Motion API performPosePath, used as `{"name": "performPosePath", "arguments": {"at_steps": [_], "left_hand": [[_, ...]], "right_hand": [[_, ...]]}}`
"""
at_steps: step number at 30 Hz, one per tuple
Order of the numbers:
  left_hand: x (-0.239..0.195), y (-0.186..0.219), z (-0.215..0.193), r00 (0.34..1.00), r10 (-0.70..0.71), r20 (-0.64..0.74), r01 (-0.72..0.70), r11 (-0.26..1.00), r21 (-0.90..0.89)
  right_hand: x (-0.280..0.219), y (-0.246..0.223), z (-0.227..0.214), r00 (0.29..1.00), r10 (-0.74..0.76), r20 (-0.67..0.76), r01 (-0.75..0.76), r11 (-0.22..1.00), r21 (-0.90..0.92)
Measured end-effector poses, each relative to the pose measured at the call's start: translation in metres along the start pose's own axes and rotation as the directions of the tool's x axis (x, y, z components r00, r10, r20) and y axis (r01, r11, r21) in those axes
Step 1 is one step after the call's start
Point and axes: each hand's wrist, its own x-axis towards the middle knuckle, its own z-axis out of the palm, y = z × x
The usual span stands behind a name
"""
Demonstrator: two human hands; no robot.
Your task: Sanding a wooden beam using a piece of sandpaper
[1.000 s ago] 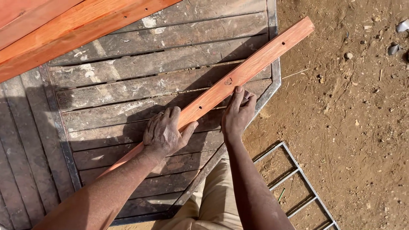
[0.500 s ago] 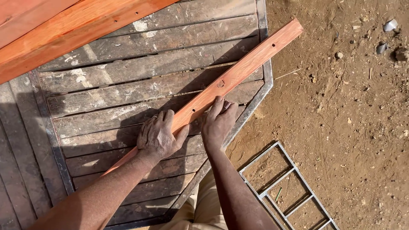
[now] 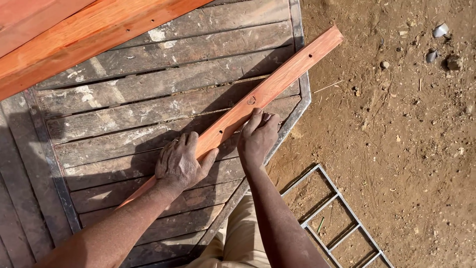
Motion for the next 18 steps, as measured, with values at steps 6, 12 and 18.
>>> {"name": "performPosePath", "arguments": {"at_steps": [6, 12, 18], "left_hand": [[0.005, 0.001, -0.003, 1.0, 0.007, -0.013, -0.007, 0.999, -0.036], [-0.001, -0.001, 0.002, 1.0, 0.009, 0.006, -0.009, 1.0, -0.01], [0.003, -0.001, -0.005, 1.0, 0.01, 0.019, -0.01, 1.0, -0.004]], "right_hand": [[0.027, -0.029, -0.012, 0.997, -0.026, -0.071, 0.022, 0.998, -0.054], [0.024, -0.005, -0.011, 0.984, -0.166, -0.057, 0.169, 0.984, 0.059], [0.055, -0.006, -0.007, 0.993, -0.047, -0.105, 0.05, 0.998, 0.025]]}}
